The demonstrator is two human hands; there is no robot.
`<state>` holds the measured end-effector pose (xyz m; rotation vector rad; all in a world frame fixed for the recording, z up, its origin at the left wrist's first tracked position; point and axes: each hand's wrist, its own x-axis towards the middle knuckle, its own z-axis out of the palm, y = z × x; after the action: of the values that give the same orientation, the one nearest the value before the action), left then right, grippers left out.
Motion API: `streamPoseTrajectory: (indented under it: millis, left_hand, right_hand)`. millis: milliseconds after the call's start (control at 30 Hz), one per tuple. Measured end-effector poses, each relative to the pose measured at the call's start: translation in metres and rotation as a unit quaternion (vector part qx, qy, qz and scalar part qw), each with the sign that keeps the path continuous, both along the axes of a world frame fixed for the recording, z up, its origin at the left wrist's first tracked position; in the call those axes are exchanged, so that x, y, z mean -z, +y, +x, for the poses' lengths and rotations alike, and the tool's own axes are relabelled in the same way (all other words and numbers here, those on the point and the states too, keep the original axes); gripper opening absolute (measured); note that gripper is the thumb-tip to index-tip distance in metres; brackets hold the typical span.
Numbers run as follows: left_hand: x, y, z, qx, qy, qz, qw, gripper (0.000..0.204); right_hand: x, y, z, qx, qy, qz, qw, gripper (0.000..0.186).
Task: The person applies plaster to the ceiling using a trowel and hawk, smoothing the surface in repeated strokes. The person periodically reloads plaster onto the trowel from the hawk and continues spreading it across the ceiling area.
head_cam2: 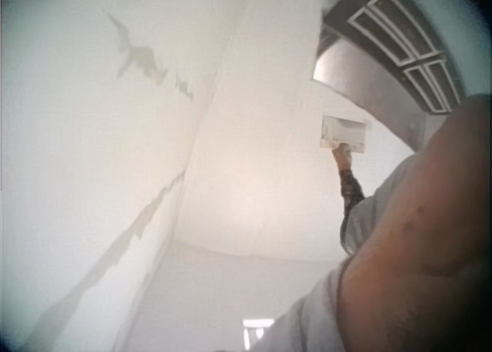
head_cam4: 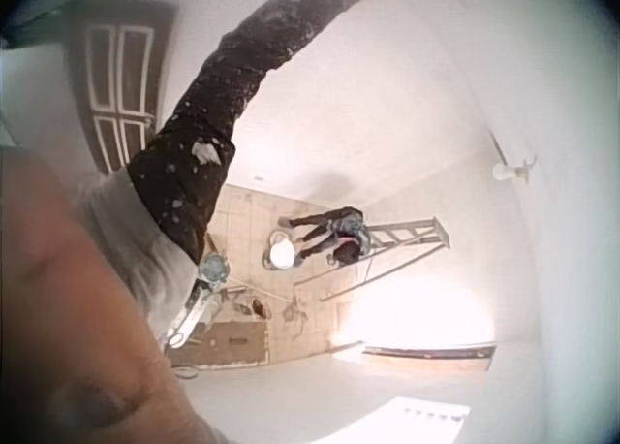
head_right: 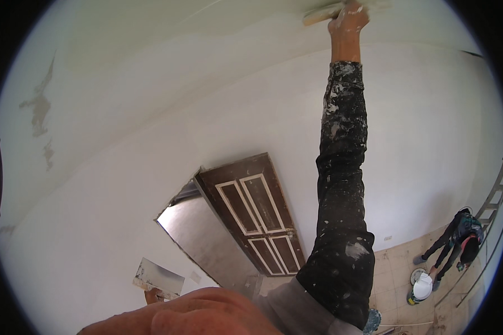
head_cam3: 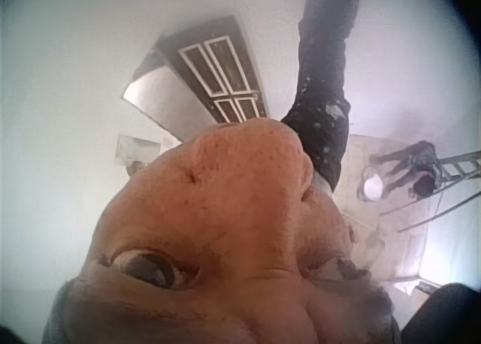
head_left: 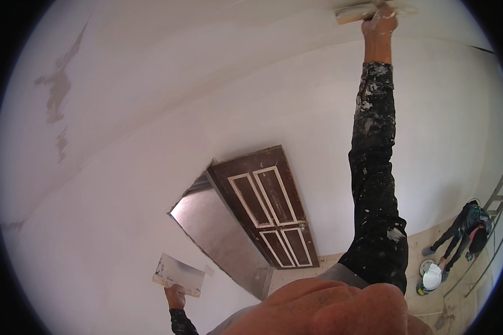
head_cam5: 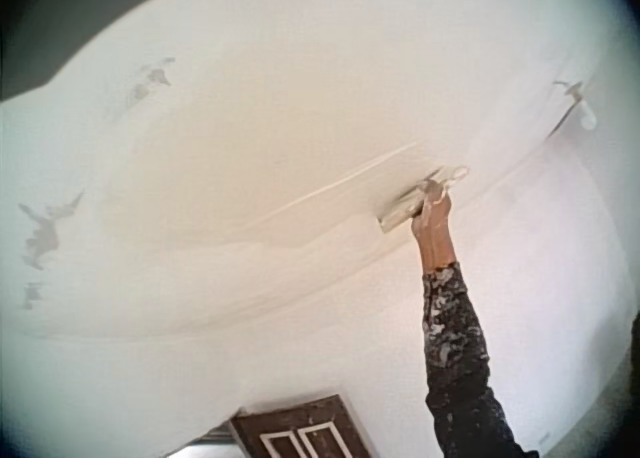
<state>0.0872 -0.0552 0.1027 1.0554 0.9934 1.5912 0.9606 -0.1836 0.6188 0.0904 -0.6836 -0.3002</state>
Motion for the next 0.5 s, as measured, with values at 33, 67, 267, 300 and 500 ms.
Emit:
streamPoseTrajectory:
  millis: [33, 67, 267, 300, 500]
  left_hand:
    - [0.009, -0.014, 0.000, -0.007, -0.009, -0.002, 1.000, 0.058]
    - [0.011, -0.012, 0.000, 0.002, 0.077, 0.061, 0.995, 0.053]
    - [0.004, 0.047, 0.024, 0.075, 0.165, 0.182, 0.966, 0.022]
    - [-0.035, 0.044, 0.070, 0.120, 0.071, 0.153, 0.978, 0.019]
    - [-0.064, 0.042, 0.145, 0.111, -0.026, 0.151, 0.982, 0.038]
  right_hand:
    - [-0.010, -0.025, -0.046, 0.024, -0.004, 0.054, 0.998, 0.033]
    - [-0.011, -0.053, -0.066, 0.155, 0.033, 0.041, 0.987, 0.030]
    - [-0.002, 0.023, -0.271, 0.502, 0.064, 0.019, 0.862, 0.061]
    - [0.004, 0.054, -0.312, 0.434, 0.014, -0.001, 0.901, 0.082]
    - [0.071, 0.115, -0.363, 0.300, -0.264, -0.032, 0.916, 0.073]
